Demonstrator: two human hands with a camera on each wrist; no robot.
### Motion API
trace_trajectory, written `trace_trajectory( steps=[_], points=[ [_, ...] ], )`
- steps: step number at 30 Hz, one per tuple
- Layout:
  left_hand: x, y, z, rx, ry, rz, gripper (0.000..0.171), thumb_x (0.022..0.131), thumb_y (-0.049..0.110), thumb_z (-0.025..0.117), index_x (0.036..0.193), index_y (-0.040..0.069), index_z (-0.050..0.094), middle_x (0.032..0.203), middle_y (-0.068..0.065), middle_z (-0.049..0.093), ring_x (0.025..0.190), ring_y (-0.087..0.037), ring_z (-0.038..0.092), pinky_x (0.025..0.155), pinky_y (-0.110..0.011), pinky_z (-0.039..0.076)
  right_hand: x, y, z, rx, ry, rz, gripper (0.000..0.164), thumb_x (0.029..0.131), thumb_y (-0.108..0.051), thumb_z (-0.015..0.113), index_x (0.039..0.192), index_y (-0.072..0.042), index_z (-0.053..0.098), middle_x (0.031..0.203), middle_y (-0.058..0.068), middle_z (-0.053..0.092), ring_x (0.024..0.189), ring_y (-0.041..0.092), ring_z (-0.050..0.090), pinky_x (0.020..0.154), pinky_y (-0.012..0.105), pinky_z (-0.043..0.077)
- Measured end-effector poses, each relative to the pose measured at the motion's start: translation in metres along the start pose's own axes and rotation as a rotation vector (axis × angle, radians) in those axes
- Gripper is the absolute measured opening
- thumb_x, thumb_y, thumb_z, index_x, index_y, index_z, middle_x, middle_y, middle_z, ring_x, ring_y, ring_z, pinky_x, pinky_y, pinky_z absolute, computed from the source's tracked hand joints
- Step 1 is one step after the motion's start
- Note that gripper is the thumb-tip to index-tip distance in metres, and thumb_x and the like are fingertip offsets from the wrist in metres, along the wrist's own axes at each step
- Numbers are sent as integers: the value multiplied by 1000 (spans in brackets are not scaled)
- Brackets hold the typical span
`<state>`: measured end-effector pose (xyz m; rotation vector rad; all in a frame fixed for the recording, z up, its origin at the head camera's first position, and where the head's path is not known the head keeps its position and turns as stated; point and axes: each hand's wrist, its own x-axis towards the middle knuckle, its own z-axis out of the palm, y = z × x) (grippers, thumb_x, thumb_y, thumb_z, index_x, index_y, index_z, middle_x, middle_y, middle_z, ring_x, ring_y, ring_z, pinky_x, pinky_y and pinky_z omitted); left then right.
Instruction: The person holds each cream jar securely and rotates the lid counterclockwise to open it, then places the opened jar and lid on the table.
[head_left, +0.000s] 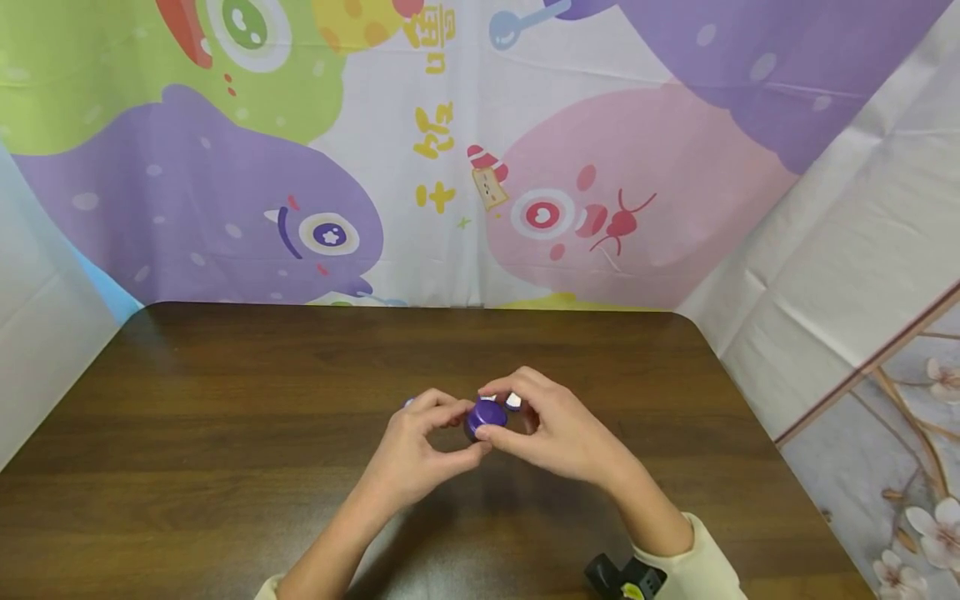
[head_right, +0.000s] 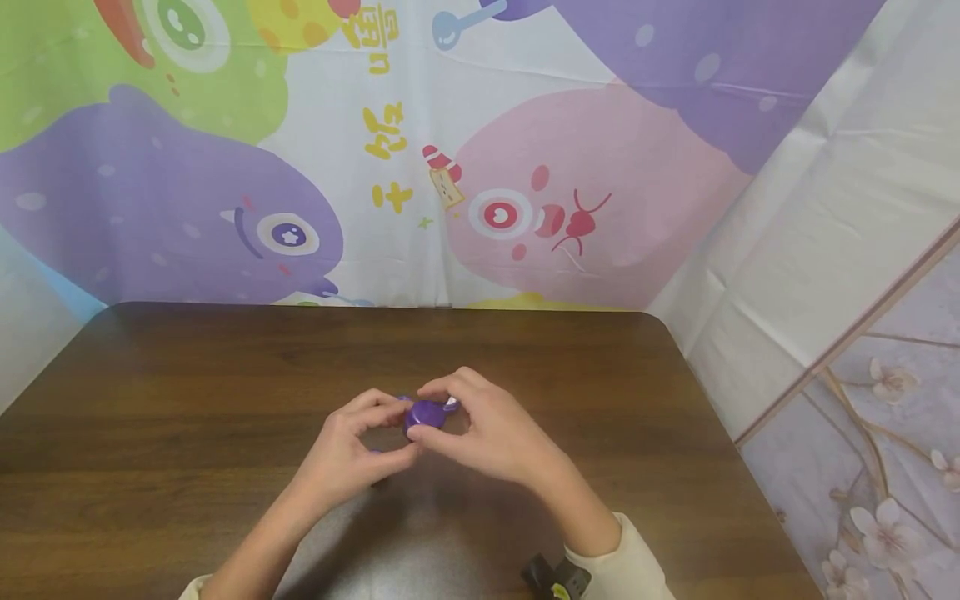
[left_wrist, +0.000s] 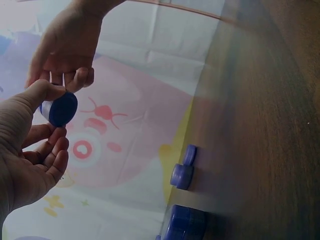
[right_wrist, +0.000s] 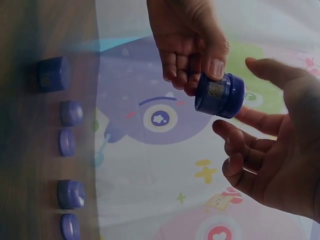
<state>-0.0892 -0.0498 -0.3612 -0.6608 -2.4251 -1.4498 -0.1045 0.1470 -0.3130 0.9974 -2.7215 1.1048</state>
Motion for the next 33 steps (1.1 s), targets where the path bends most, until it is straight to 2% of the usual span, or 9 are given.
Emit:
trace_trajectory(
  steps=[3,9,13,17,21,24,28,31,33],
  points=[
    [0,0,0,0,-5,2,34,71,20,80,102,11,72,91,9,61,88,-9,56,76,-25,49,0,0,-1,-13,-2,2,31,81,-27,73,109,-19,64,90,-8,55,62,7,46,52,18,41],
    [0,0,1,-6,0,16,35,71,20,80,104,10,72,91,8,62,87,-7,56,77,-29,50,-1,1,-1,20,-52,-59,34,80,-12,67,113,-18,61,102,-5,57,64,8,48,54,18,44],
    [0,0,1,-1,3,8,33,71,20,80,102,10,72,91,9,62,87,-9,57,77,-28,50,0,0,-1,25,-43,-40,40,82,-20,70,120,-19,58,104,-5,56,65,7,47,55,18,44],
    [0,0,1,0,-1,-13,32,71,21,80,100,11,72,91,11,61,88,-9,57,78,-27,50,-1,0,-2,-7,-24,5,40,81,-30,72,118,-20,60,96,-7,55,63,5,45,53,18,41],
    [0,1,1,-6,1,-4,34,71,20,81,102,9,72,91,9,61,88,-9,57,78,-28,50,-1,1,-1,-4,-48,-23,34,82,-21,70,115,-19,62,96,-7,56,63,9,48,54,18,42],
    [0,1,1,-1,5,-4,34,71,19,80,102,10,72,91,8,62,88,-9,58,78,-29,51,-1,1,-1,22,-62,-55,42,81,-15,68,122,-18,58,103,-5,56,65,10,49,55,18,44],
    [0,1,0,-8,-4,-29,32,71,19,80,102,13,72,93,8,62,89,-9,58,79,-30,52,-1,1,-1,13,-42,-27,51,82,-24,72,129,-20,54,100,-5,54,64,7,47,54,18,43],
    [1,0,0,-21,-6,-34,32,71,18,80,102,13,72,94,8,62,89,-12,60,80,-30,53,-1,1,-1,-19,-23,9,45,81,-30,73,122,-21,58,93,-6,54,62,5,45,54,18,41],
    [1,0,0,-21,-3,-28,32,71,18,80,102,13,72,94,8,62,89,-13,60,80,-31,53,-1,1,-1,-32,-29,9,40,81,-28,72,118,-21,61,91,-7,54,62,6,45,53,18,40]
  ],
)
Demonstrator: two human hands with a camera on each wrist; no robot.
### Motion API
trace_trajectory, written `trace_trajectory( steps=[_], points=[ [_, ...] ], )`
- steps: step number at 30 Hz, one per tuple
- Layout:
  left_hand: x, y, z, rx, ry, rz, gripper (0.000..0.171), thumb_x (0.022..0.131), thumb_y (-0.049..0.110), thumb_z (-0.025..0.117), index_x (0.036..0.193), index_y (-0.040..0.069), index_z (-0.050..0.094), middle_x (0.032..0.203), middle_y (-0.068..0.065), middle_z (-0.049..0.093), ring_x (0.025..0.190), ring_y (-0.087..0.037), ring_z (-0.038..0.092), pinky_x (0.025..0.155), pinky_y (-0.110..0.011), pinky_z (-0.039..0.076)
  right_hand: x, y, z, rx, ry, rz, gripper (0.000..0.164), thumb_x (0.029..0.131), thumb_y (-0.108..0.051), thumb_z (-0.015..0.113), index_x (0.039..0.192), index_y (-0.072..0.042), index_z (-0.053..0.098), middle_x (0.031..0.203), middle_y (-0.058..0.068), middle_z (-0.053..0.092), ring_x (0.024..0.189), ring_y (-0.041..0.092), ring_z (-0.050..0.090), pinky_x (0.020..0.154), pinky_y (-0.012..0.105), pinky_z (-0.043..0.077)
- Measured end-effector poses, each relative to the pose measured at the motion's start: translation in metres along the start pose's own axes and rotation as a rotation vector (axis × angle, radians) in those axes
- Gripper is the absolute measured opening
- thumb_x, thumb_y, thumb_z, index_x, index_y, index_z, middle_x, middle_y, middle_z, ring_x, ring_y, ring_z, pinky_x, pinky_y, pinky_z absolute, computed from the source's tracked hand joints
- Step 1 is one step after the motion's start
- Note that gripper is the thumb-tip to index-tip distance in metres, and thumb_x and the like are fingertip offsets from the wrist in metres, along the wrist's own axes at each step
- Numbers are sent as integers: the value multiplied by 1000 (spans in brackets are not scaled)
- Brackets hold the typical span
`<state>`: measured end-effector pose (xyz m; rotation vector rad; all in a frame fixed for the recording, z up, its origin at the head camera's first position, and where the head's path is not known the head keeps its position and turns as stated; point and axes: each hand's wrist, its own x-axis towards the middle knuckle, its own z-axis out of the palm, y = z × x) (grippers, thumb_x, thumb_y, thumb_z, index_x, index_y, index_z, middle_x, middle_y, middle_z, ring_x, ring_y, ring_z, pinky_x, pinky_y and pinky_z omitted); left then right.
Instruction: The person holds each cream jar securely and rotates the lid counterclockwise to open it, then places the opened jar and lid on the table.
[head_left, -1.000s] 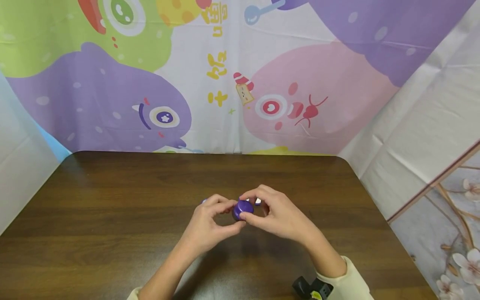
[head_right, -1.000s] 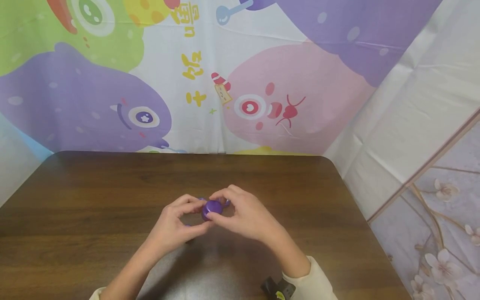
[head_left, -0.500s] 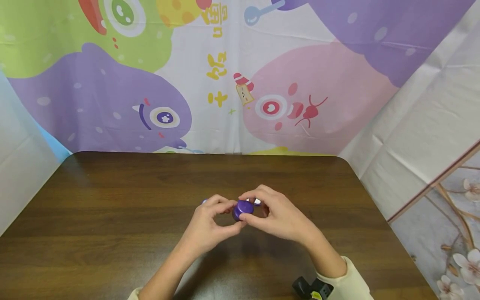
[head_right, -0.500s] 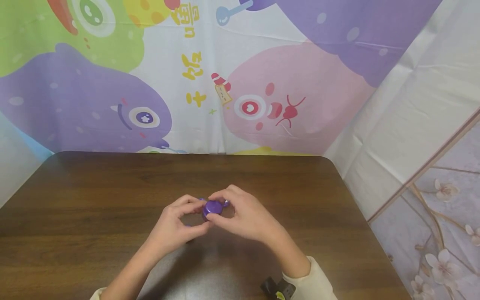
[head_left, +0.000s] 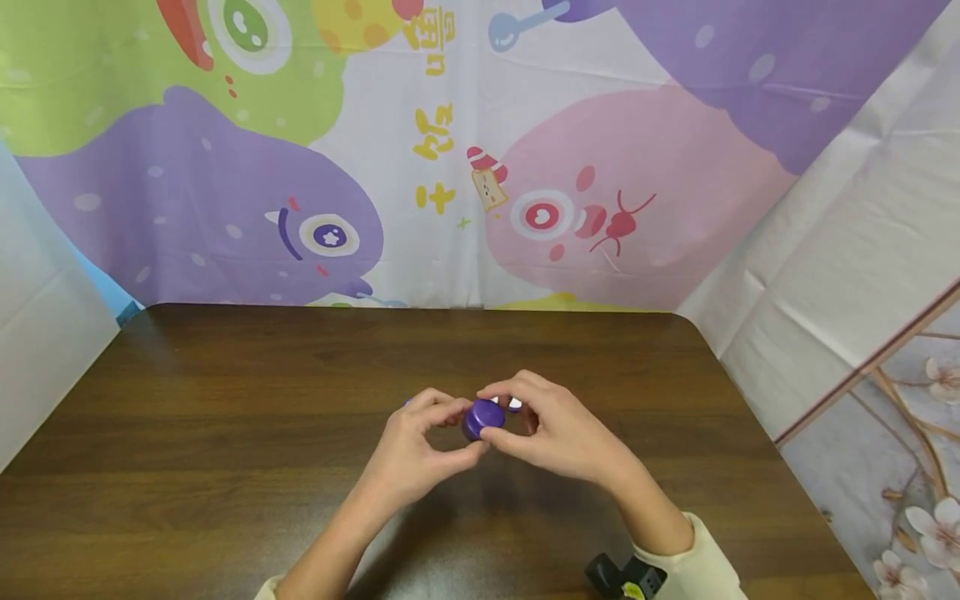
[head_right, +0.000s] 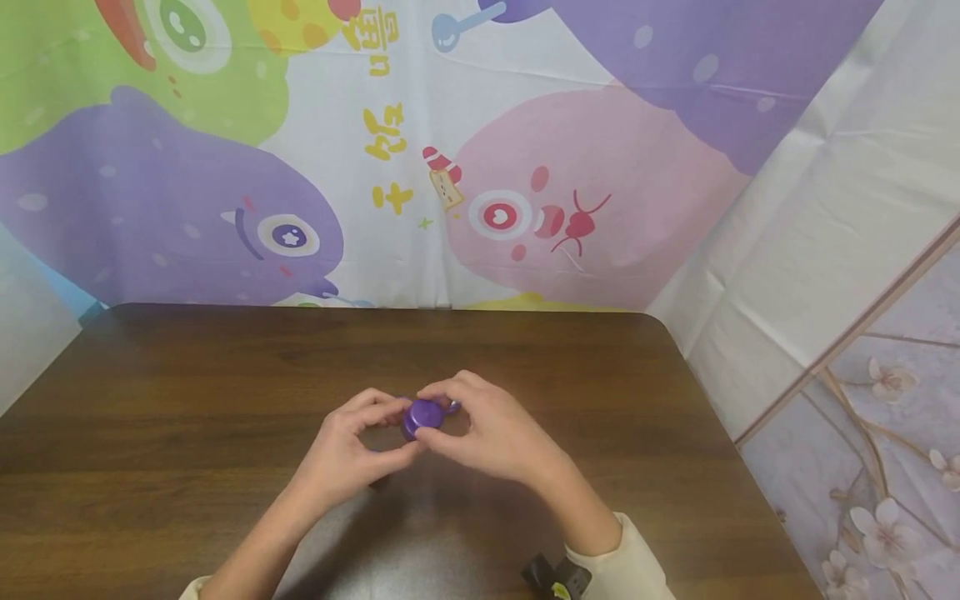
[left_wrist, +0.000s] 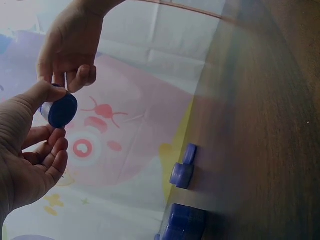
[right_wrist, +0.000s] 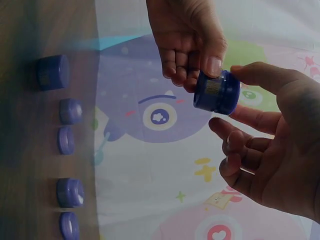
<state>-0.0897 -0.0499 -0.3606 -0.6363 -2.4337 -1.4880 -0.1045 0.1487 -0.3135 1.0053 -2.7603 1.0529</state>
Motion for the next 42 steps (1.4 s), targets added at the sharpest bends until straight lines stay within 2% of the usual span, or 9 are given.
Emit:
trace_trajectory(
  steps=[5,13,17,20,24,27,31,37,42],
  points=[
    [0,-1,2,1,2,14,33,71,17,80,102,13,72,93,7,63,88,-13,60,79,-34,52,-1,1,-1,16,-44,-39,42,81,-16,68,121,-20,58,100,-6,55,62,13,49,53,18,42],
    [1,0,3,5,-5,-7,34,71,19,80,103,13,71,94,8,62,90,-16,61,80,-33,52,-2,1,-3,8,-14,14,42,81,-33,72,120,-21,59,94,-9,55,61,4,45,52,18,41],
    [1,1,3,6,-14,-17,36,70,22,81,104,13,71,95,10,61,90,-12,60,81,-36,52,-2,2,-4,11,-29,-15,36,82,-25,71,117,-21,61,94,-8,56,60,4,44,52,18,41],
    [1,1,2,14,-10,-9,35,70,22,81,103,13,71,95,10,62,90,-9,59,81,-34,52,-2,1,-4,30,-48,-34,46,81,-19,70,125,-21,56,97,-5,55,60,5,45,52,18,42],
    [1,1,2,19,-11,-7,34,71,22,81,102,13,71,94,9,62,90,-11,60,81,-32,53,-2,1,-4,47,-46,-2,57,82,-25,71,134,-24,48,99,-5,54,61,5,45,52,18,42],
    [1,1,2,12,-17,-21,34,71,22,81,102,13,71,94,9,61,90,-11,60,81,-33,53,-1,1,-4,28,-31,8,50,82,-30,71,128,-22,54,98,-6,55,61,5,45,52,18,41],
    [1,1,3,14,-15,-22,35,71,21,81,103,13,71,94,9,62,90,-9,59,81,-35,53,-1,1,-4,11,-38,-31,34,83,-22,69,117,-19,61,98,-6,57,62,10,48,53,17,42],
    [1,0,4,35,3,1,33,71,21,80,102,15,72,92,9,62,88,-8,59,80,-34,52,-1,-1,-4,45,-46,-89,39,82,-18,69,120,-18,59,106,-4,57,65,10,49,55,18,44],
    [1,0,4,43,-3,-14,34,71,21,80,103,15,72,93,9,62,88,-8,59,80,-31,52,-2,-1,-5,35,-20,-23,38,82,-28,72,117,-18,61,101,-6,57,62,5,46,53,18,43]
  ],
)
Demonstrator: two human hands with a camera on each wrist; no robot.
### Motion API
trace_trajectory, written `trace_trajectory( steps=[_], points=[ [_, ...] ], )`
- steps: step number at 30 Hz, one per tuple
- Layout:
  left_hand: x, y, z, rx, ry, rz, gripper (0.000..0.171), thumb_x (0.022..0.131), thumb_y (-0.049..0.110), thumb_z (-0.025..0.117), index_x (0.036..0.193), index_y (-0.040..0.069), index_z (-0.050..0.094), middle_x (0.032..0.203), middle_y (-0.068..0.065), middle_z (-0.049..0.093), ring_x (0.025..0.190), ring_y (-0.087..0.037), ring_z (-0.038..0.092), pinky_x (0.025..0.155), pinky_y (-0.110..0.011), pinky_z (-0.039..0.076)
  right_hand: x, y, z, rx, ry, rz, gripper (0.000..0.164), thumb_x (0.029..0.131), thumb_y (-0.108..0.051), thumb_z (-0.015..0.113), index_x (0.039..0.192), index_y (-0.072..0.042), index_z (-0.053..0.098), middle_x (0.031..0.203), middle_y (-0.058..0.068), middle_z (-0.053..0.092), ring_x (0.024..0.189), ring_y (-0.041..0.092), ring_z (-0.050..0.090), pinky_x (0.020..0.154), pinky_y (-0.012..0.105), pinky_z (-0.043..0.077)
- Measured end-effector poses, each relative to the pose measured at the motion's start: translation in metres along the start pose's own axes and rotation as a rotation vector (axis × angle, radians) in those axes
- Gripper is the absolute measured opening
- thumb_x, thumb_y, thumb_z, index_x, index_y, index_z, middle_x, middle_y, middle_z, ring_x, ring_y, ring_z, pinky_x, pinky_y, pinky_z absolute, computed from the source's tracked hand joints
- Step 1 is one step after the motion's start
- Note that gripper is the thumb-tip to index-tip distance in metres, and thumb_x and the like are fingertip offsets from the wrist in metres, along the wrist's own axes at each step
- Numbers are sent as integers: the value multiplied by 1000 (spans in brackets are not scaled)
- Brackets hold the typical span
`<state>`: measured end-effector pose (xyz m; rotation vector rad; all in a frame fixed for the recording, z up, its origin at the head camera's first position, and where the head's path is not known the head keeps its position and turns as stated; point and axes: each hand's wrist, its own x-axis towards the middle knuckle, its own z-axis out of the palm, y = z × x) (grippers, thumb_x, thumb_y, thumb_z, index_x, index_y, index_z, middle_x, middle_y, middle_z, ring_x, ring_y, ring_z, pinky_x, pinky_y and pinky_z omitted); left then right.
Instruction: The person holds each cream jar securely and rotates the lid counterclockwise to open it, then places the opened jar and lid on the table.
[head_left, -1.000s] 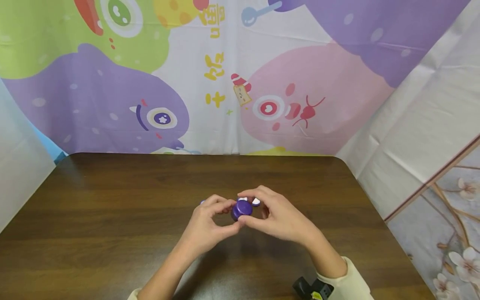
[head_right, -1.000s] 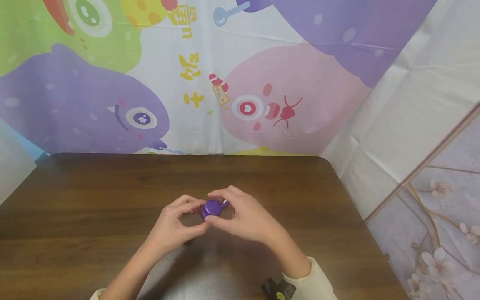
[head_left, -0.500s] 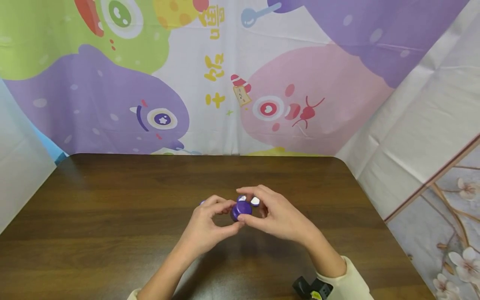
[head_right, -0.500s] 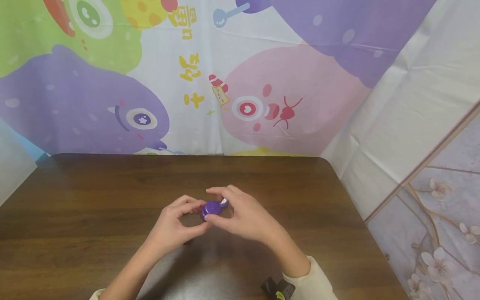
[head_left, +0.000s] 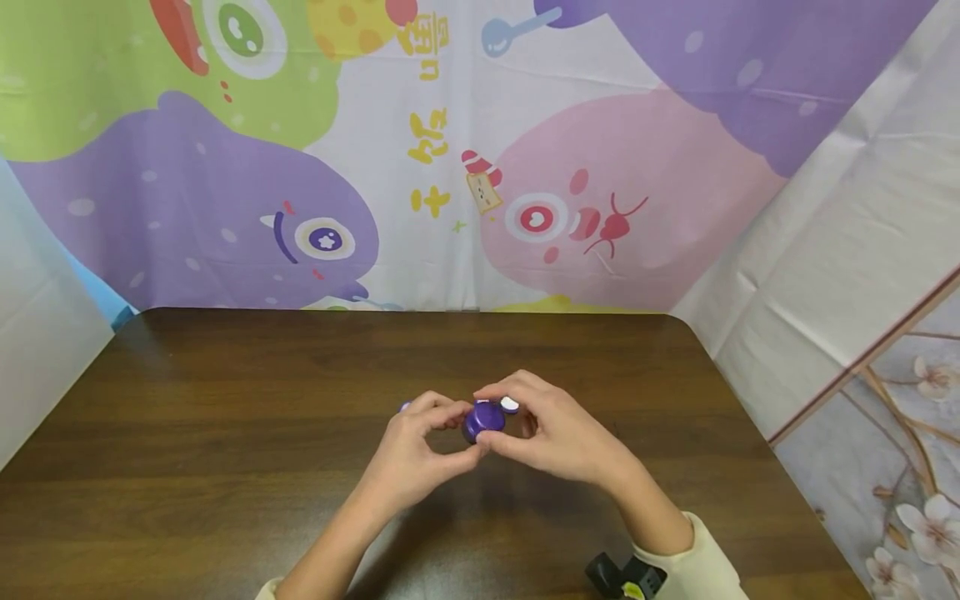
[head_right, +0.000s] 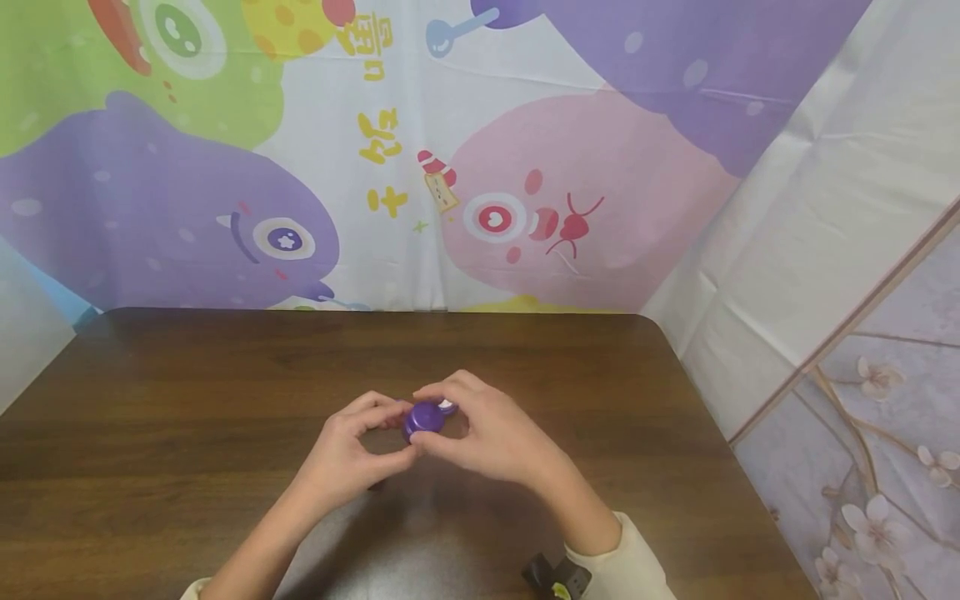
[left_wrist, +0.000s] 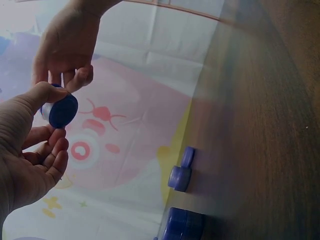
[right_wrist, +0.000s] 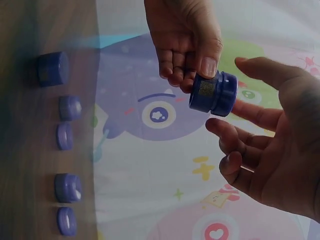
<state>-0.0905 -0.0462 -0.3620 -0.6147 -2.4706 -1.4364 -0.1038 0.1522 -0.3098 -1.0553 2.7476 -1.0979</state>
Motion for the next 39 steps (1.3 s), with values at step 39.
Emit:
trace_trajectory(
  steps=[39],
  points=[
    [-2,0,-1,-28,-6,14,37,71,20,81,106,13,71,95,9,62,90,-8,57,81,-29,51,0,3,-1,12,-64,-41,35,83,-14,65,117,-21,60,100,-5,58,65,7,48,55,18,43]
  ],
)
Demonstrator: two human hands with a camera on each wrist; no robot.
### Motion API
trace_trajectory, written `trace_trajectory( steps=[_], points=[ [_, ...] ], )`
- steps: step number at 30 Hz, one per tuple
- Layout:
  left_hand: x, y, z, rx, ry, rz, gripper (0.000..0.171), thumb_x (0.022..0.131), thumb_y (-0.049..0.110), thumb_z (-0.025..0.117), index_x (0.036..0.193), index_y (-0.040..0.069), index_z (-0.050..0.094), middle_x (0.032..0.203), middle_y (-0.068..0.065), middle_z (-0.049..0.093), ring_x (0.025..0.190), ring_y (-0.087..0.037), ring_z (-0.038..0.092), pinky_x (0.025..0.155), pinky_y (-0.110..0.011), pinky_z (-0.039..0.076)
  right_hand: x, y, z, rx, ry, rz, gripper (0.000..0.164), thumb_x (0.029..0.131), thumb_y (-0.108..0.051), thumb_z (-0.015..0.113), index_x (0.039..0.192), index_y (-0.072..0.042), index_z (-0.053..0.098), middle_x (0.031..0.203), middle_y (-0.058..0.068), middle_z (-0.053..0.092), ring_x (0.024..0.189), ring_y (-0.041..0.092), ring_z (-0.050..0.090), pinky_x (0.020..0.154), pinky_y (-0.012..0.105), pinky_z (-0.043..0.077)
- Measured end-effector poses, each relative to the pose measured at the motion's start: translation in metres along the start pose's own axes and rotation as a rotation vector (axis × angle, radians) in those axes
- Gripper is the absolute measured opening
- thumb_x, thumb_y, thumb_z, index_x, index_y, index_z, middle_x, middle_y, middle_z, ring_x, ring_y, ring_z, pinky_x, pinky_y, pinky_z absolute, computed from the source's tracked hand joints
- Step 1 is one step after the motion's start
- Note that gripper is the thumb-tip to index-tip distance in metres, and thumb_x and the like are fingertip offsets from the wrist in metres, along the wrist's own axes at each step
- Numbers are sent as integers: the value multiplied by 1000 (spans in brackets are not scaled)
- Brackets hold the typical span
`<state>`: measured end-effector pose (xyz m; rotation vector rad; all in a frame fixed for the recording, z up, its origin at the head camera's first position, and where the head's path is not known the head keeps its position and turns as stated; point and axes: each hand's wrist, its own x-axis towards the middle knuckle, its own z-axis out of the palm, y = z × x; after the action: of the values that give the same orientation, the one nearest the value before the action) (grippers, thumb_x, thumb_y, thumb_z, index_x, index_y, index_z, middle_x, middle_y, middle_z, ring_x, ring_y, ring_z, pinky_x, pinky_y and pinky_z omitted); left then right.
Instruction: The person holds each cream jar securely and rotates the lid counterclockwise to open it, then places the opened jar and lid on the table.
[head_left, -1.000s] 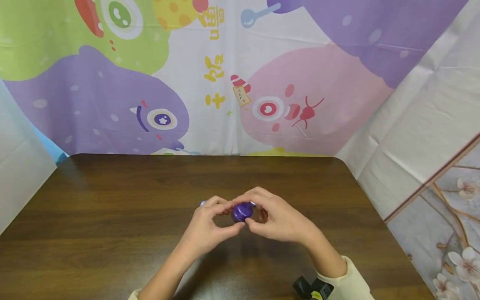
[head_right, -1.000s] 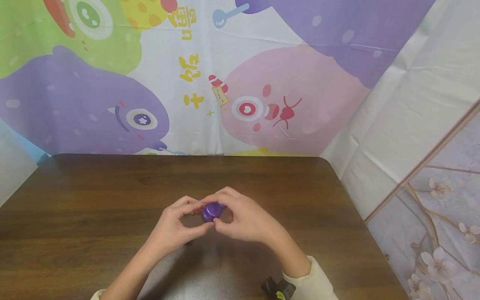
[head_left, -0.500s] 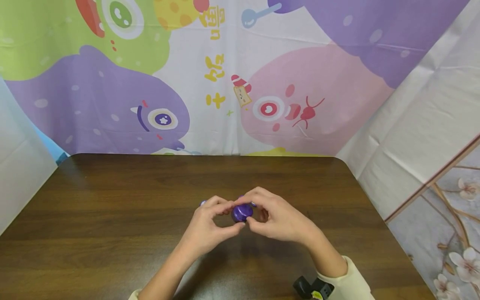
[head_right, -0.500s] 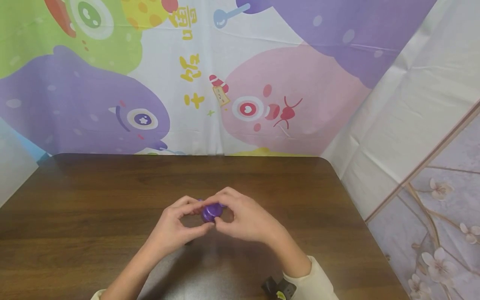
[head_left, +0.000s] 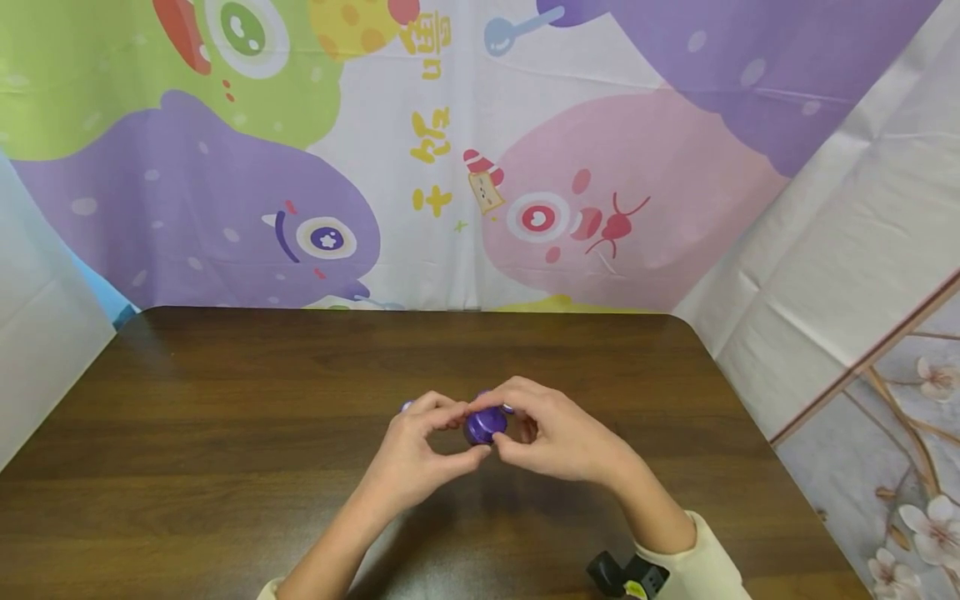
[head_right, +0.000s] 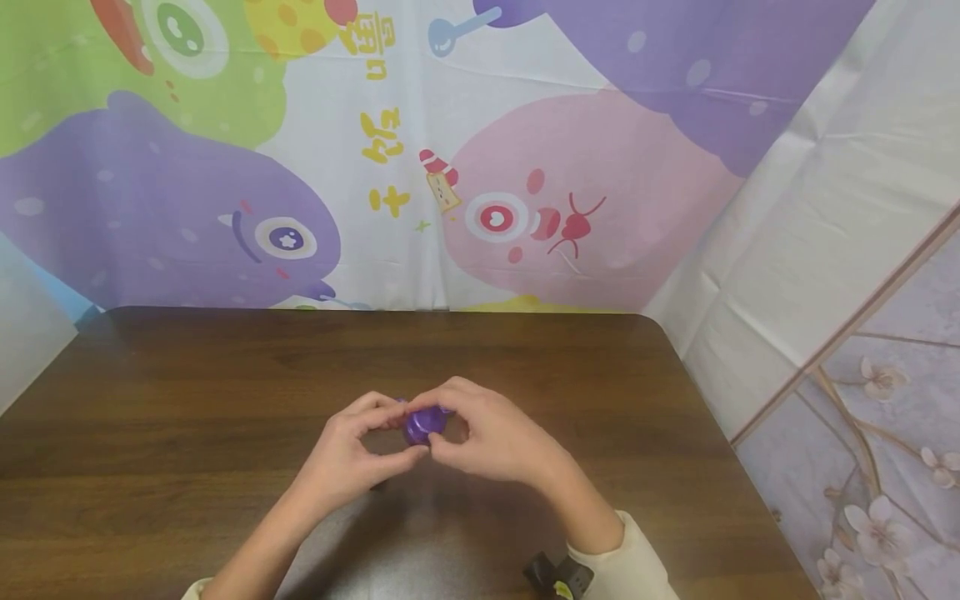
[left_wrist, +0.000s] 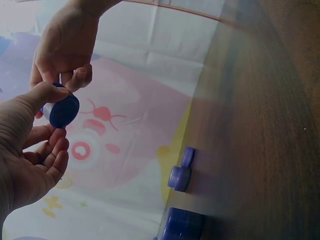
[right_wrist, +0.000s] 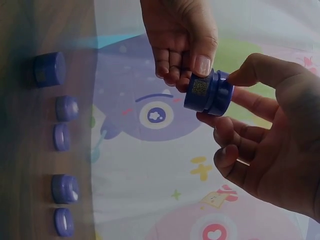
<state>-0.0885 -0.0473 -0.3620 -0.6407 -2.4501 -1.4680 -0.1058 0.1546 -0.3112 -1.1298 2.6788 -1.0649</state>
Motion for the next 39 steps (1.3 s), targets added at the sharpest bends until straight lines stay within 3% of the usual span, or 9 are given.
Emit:
trace_trajectory(
  steps=[5,9,13,21,24,28,32,36,39],
  points=[
    [0,-1,0,6,13,18,34,70,19,81,103,13,71,93,8,62,89,-11,59,80,-30,52,1,-2,0,17,13,30,46,85,-25,68,129,-22,53,99,-6,56,65,7,47,55,18,43],
    [0,1,-1,-1,6,9,33,70,19,81,102,13,71,94,9,62,90,-14,60,80,-31,53,2,-3,1,-21,58,85,40,84,-35,69,120,-20,60,94,-8,59,64,5,47,55,18,43],
    [0,1,-2,-4,4,9,35,70,20,81,103,14,71,95,9,62,90,-14,60,81,-31,52,2,-1,1,-33,42,68,32,83,-29,70,113,-20,63,93,-9,59,63,6,47,54,18,43],
    [0,-2,-1,-2,-2,35,37,71,18,81,105,10,71,95,6,62,90,-13,59,81,-30,52,1,1,0,11,-12,-21,40,81,-12,66,120,-22,59,100,-5,56,65,7,48,54,18,43],
    [0,-2,0,3,-2,29,34,71,19,80,103,12,71,94,7,62,89,-12,59,80,-31,52,2,0,0,6,-6,18,43,84,-22,69,125,-22,56,100,-6,55,65,7,47,55,18,43],
    [0,-1,-1,5,-5,20,34,71,19,80,103,15,71,95,8,62,90,-12,59,80,-31,52,3,-2,0,-17,16,82,40,83,-35,69,119,-21,60,96,-8,57,64,6,46,54,18,42],
    [0,-1,-1,-1,-8,14,37,71,19,81,105,12,71,95,7,62,91,-10,58,81,-32,52,3,-2,0,-27,4,57,32,83,-26,70,114,-19,62,97,-7,58,63,6,47,54,18,43],
    [-1,-2,-1,-8,-6,15,38,71,19,81,107,10,71,96,7,63,91,-9,57,81,-33,52,2,-1,0,-10,-17,4,34,81,-14,68,114,-19,61,100,-4,57,63,9,48,54,18,43],
    [-1,-2,-1,-2,-3,29,37,71,19,81,106,10,71,96,7,63,90,-9,58,81,-31,52,2,-2,0,3,-24,-12,39,81,-13,68,118,-20,59,103,-4,56,64,9,48,54,18,44]
  ],
)
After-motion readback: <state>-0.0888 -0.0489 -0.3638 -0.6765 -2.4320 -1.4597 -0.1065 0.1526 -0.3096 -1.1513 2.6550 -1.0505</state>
